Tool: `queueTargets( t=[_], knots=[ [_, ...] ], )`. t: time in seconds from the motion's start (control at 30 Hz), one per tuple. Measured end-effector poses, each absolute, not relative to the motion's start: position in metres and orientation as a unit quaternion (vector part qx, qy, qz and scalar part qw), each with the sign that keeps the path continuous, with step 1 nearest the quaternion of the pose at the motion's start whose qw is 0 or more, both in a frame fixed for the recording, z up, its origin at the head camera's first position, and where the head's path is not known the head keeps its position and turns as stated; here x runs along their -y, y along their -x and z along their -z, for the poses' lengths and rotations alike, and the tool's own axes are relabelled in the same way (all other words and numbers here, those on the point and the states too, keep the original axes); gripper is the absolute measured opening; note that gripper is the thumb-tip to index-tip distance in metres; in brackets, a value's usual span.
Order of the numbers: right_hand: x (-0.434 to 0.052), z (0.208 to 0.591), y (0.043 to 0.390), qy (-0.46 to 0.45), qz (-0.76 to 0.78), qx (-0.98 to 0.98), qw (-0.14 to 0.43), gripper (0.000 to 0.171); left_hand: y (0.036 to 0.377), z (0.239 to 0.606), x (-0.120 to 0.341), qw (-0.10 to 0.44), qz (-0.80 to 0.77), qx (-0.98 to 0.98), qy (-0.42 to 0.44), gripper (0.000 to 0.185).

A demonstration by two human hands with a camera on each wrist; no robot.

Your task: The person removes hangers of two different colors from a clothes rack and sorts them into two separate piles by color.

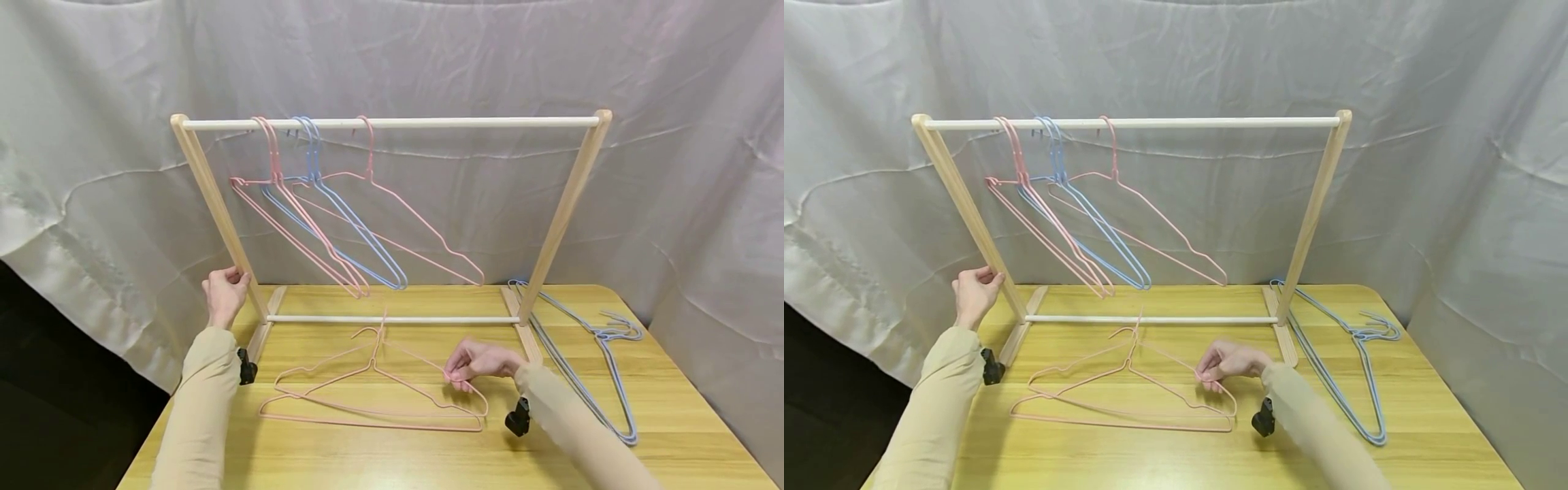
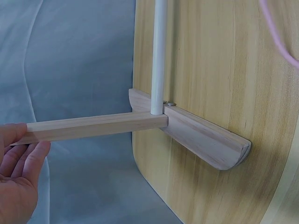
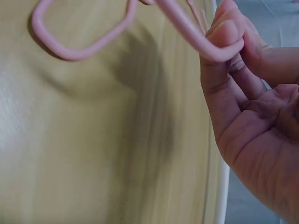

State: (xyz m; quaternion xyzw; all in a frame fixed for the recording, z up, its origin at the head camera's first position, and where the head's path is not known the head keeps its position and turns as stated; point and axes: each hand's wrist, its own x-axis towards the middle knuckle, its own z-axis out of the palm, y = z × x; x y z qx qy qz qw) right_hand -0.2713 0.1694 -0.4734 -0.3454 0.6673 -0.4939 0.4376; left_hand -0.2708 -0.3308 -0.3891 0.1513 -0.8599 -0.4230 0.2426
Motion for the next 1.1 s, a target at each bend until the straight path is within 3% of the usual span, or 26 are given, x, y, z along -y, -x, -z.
queueTargets(
  t=[0.77,0.93,1.1],
  knots=[
    [-0.153,0.484,0.262,0.355,0.483,-0.659,0.456,0.026,0.271,0.389,0.33,0.244,0.423,0.861,-0.142,0.032],
    [-0.15,0.481,0.26,0.345,0.445,-0.722,0.402,0.019,0.271,0.39,0.331,0.242,0.423,0.862,-0.142,0.032],
    [-0.152,0.471,0.266,0.336,0.427,-0.784,0.299,0.017,0.27,0.389,0.331,0.239,0.424,0.861,-0.144,0.032]
  ],
)
